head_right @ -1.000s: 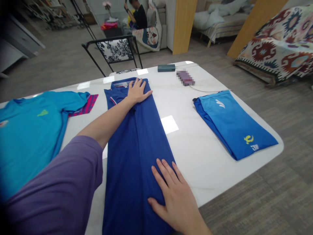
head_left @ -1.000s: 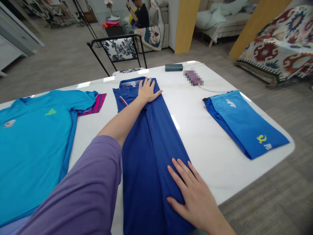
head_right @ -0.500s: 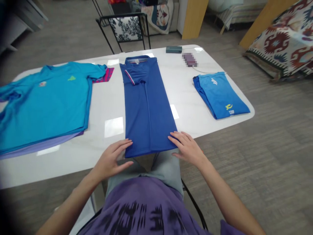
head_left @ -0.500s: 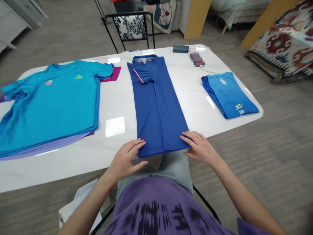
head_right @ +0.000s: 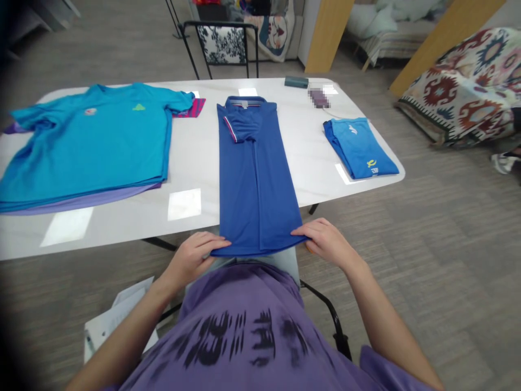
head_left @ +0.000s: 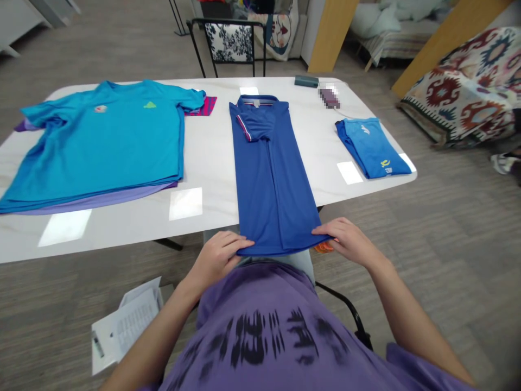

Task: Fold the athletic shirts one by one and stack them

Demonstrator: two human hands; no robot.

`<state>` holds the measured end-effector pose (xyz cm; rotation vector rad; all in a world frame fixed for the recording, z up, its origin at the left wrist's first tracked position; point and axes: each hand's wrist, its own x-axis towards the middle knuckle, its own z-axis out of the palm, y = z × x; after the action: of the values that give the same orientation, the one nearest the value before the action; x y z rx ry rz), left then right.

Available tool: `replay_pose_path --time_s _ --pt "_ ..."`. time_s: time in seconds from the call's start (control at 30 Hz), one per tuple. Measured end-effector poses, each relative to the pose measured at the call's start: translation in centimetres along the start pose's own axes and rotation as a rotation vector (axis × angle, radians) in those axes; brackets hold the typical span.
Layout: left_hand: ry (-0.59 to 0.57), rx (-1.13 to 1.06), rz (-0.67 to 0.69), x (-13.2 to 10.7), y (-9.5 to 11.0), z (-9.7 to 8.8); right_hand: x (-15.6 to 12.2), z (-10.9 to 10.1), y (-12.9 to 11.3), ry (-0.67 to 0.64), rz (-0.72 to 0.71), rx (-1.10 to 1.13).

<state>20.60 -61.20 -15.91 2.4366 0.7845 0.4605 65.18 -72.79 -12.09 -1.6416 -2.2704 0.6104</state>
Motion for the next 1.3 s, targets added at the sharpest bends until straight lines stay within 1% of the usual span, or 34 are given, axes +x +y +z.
replay_pose_path --time_s 0.07,0.1,0.17,0.23,0.3,0.33,0.4,0.47,0.53,0.57,0.63,0.67,0.7,0.73,0.77,0.8,0.87,0.9,0.97,1.0,1.07,1.1,1.13,1.17,1.23,1.27,1.3 --pt "-0.037 -0.124 0.058 -1.4 1.9 -2.6 -1.8 -1.4 -2.0 -0.038 0.007 0.129" --pt "-0.057 -0.185 0.092 -1.7 2.8 -4.2 -2.3 -2.2 -2.8 -0.043 0.004 0.189" --pt "-0.081 -0.274 0.156 -0.9 4.4 -7.6 -2.3 -4.4 -4.1 -0.019 -0.014 0.277" --pt "-0.059 -0.288 0.166 1.6 5.0 -10.8 -0.5 -6.8 -4.6 0.077 -0.02 0.307" --pt "0.032 -0.253 0.101 5.5 4.1 -13.6 3.2 -9.4 -4.1 0.228 -0.003 0.295" --pt "0.091 -0.24 0.051 8.0 3.0 -14.7 5.8 -10.8 -3.5 0.305 0.009 0.282" --pt "0.216 -0.262 -0.052 14.0 -0.3 -16.6 12.2 -13.3 -1.1 0.429 0.028 0.267" --pt "0.31 -0.351 -0.125 20.8 -5.0 -18.0 19.8 -15.5 2.6 0.495 0.042 0.288" --pt "0.369 -0.438 -0.173 27.9 -10.5 -18.7 27.9 -16.8 7.3 0.514 0.065 0.315" --pt "0.397 -0.442 -0.197 31.2 -13.3 -18.7 31.8 -17.0 9.6 0.512 0.086 0.307" --pt "0.456 -0.331 -0.274 36.6 -18.2 -17.9 38.6 -16.4 13.6 0.525 0.161 0.217" --pt "0.491 -0.229 -0.316 38.6 -20.2 -17.0 41.2 -15.6 15.1 0.541 0.21 0.143" --pt "0.515 -0.116 -0.343 40.1 -21.6 -15.8 43.2 -14.5 16.0 0.556 0.254 0.06" --pt "0.517 -0.007 -0.344 40.9 -22.5 -14.3 44.6 -13.2 16.5 0.561 0.282 -0.02" --pt "0.491 0.085 -0.316 41.2 -22.9 -12.7 45.4 -11.7 16.6 0.545 0.286 -0.088" --pt "0.437 0.156 -0.269 41.2 -23.0 -11.0 45.7 -10.0 16.4 0.509 0.27 -0.141" --pt "0.286 0.244 -0.187 40.2 -22.5 -7.8 45.3 -6.8 15.5 0.385 0.216 -0.202" --pt "0.218 0.268 -0.177 39.6 -22.2 -6.4 44.8 -5.4 15.0 0.32 0.201 -0.217" --pt "0.133 0.295 -0.205 38.7 -21.8 -4.6 43.9 -3.2 14.5 0.221 0.207 -0.234" --pt "0.111 0.298 -0.222 38.5 -21.8 -4.1 43.6 -2.5 14.4 0.191 0.214 -0.238" --pt "0.086 0.274 -0.235 38.5 -22.2 -4.1 43.3 -1.9 14.8 0.166 0.215 -0.237" --pt "0.096 0.248 -0.247 38.8 -22.6 -4.4 43.4 -2.0 15.2 0.184 0.225 -0.234" --pt "0.133 0.222 -0.281 39.1 -23.2 -5.0 43.6 -2.4 15.6 0.231 0.257 -0.232" --pt "0.197 0.202 -0.346 39.5 -24.0 -5.6 43.8 -2.9 16.2 0.303 0.323 -0.229" --pt "0.35 0.183 -0.555 40.5 -25.7 -7.1 44.6 -4.3 17.6 0.458 0.537 -0.206" --pt "0.405 0.186 -0.663 41.1 -26.6 -7.9 45.1 -5.0 18.3 0.498 0.654 -0.183" --pt "0.423 0.195 -0.744 41.7 -27.4 -8.5 45.6 -5.8 19.0 0.502 0.749 -0.156"
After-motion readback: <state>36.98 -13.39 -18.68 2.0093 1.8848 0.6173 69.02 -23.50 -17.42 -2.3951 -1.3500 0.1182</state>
